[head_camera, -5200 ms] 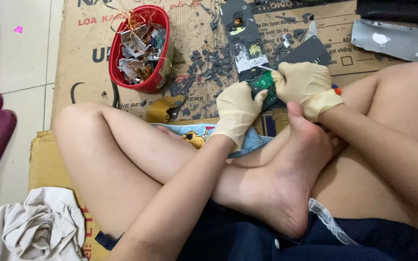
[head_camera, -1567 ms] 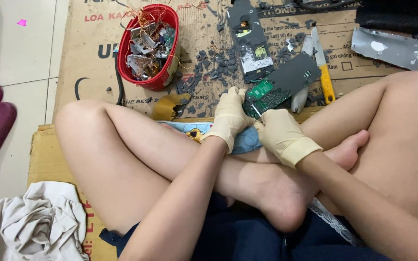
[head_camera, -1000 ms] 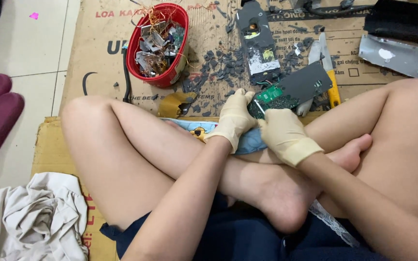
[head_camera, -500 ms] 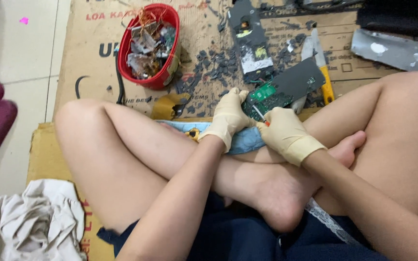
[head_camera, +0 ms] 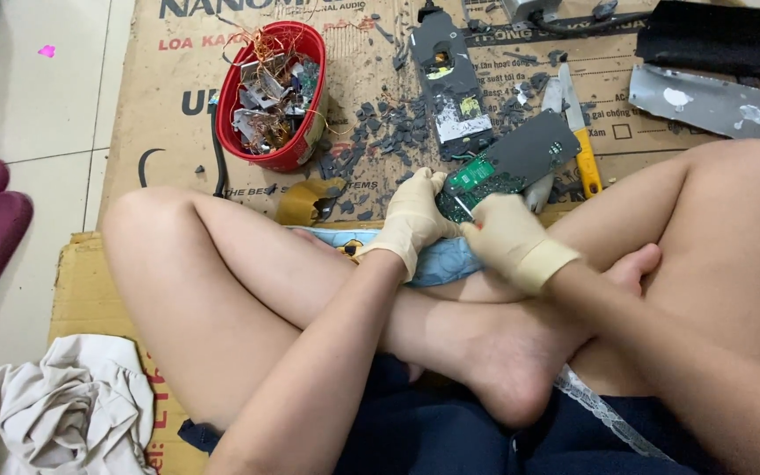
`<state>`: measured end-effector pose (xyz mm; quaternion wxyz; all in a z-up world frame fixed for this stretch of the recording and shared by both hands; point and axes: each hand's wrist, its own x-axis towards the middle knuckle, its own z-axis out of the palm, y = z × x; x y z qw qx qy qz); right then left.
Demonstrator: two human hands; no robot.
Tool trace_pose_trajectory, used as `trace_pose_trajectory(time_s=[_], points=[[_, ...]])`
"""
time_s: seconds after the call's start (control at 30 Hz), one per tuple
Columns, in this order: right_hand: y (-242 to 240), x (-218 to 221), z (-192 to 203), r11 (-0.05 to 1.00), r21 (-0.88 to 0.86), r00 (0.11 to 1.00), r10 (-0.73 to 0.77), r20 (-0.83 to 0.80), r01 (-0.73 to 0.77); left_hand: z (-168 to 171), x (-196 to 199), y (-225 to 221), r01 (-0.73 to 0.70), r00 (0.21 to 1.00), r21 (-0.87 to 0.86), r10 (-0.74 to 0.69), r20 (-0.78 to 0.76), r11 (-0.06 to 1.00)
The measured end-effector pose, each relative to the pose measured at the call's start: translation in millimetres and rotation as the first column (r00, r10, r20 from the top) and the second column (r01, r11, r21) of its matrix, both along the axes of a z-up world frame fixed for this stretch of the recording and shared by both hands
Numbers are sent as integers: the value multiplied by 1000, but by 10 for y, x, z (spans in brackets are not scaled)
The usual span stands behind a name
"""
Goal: A person sitting on the floor uses a screwdriver to probe and scrape components on a circuit board.
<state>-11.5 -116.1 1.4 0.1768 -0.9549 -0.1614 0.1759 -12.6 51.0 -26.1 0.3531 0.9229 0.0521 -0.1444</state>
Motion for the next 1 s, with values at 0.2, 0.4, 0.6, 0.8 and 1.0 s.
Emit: trace_pose_trajectory(time_s=[0.2,0.4,0.6,0.8,1.0], points=[[43,1,146,993,-114,999,11,-51,-17,17,2,20,-11,1000,-23,11,6,1000],[15,-91,-72,988,21,987,-154,-39,155,-157,72,12,-30,999,1,30,27,1000],[-29,-136,316,699,424,735,-218,-642,577,119,-66,24,-31,1000,-27,32,0,999],[-5,-139,297,715,418,747,-218,-629,561,338,-98,27,-48,995,-50,43,-86,998],[25,-169,293,736,423,780,-227,-583,529,498,-33,63,-289,948,-129,265,-176,948]])
